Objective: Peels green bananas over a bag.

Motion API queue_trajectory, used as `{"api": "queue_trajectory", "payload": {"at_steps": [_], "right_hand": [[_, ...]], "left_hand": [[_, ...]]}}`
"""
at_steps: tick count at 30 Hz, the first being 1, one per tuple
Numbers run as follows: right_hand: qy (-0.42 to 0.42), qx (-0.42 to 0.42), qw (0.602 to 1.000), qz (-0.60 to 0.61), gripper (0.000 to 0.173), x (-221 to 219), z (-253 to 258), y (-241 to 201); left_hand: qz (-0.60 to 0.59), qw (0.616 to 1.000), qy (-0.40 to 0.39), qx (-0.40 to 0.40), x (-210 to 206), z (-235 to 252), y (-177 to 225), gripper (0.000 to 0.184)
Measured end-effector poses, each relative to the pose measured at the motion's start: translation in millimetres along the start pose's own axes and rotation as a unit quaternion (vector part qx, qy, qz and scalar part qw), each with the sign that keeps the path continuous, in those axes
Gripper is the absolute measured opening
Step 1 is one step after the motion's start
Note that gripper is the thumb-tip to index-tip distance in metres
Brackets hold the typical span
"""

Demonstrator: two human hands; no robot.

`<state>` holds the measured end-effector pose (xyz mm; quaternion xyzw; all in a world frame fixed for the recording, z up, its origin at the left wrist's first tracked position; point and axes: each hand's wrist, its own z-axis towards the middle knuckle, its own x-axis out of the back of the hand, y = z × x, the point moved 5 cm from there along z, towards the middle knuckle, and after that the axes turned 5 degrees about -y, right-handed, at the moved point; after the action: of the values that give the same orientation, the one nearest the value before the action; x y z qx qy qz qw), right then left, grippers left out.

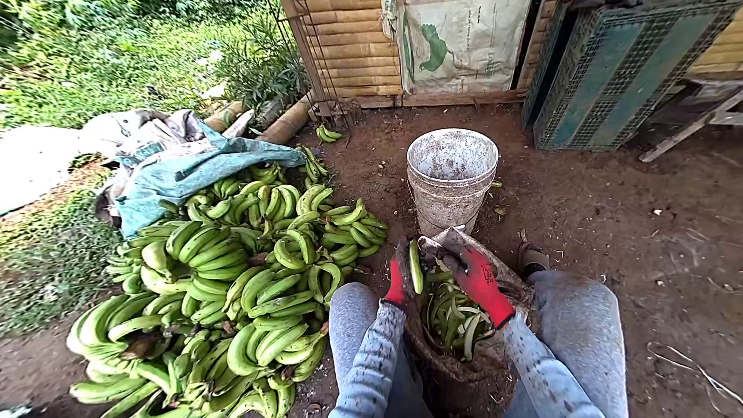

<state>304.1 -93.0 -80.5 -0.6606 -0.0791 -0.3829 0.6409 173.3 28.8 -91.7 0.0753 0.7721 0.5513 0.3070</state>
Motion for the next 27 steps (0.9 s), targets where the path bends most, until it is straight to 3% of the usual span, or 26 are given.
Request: {"api": "queue_trajectory", "payload": {"at_steps": [2,5,7,10,13,15,17,19,21,22,24,27], "right_hand": [[-0.024,0.121,0.992,-0.013,0.037,-3,-13,-16],[-0.048,0.149,0.984,-0.087,0.037,-6,-14,-30],[-0.039,0.105,0.988,-0.109,0.037,-8,-8,-32],[-0.066,-0.019,0.992,-0.103,0.042,-14,4,-22],[-0.062,-0.116,0.988,-0.085,0.043,-27,8,-2],[-0.054,-0.164,0.981,-0.087,0.043,-26,14,14],[-0.03,-0.151,0.987,-0.053,0.041,-20,15,18],[-0.028,-0.074,0.997,0.014,0.037,-9,10,12],[-0.103,0.007,0.992,0.073,0.035,1,1,-1],[-0.147,0.037,0.986,0.074,0.035,3,-2,-9],[-0.189,0.074,0.979,0.017,0.036,1,-8,-19],[-0.156,0.065,0.983,-0.069,0.041,-3,-8,-13]], "left_hand": [[-0.16,0.986,-0.034,0.031,4,5,8,0.049],[-0.184,0.982,-0.012,0.037,1,2,10,0.045],[-0.102,0.995,-0.004,-0.001,-1,-3,5,0.038],[0.123,0.99,0.004,-0.069,0,-15,1,0.034],[0.303,0.951,0.041,-0.051,2,-17,-7,0.033],[0.338,0.94,0.05,-0.019,3,-16,-21,0.034],[0.31,0.95,0.043,0.006,14,-11,-28,0.036],[0.06,0.997,0.044,0.018,14,1,-28,0.034],[-0.159,0.986,-0.027,0.04,5,6,-18,0.041],[-0.207,0.974,-0.069,0.054,-1,9,-15,0.043],[-0.194,0.974,-0.097,0.058,-5,8,-14,0.043],[-0.096,0.994,-0.061,-0.009,0,1,-13,0.038]]}}
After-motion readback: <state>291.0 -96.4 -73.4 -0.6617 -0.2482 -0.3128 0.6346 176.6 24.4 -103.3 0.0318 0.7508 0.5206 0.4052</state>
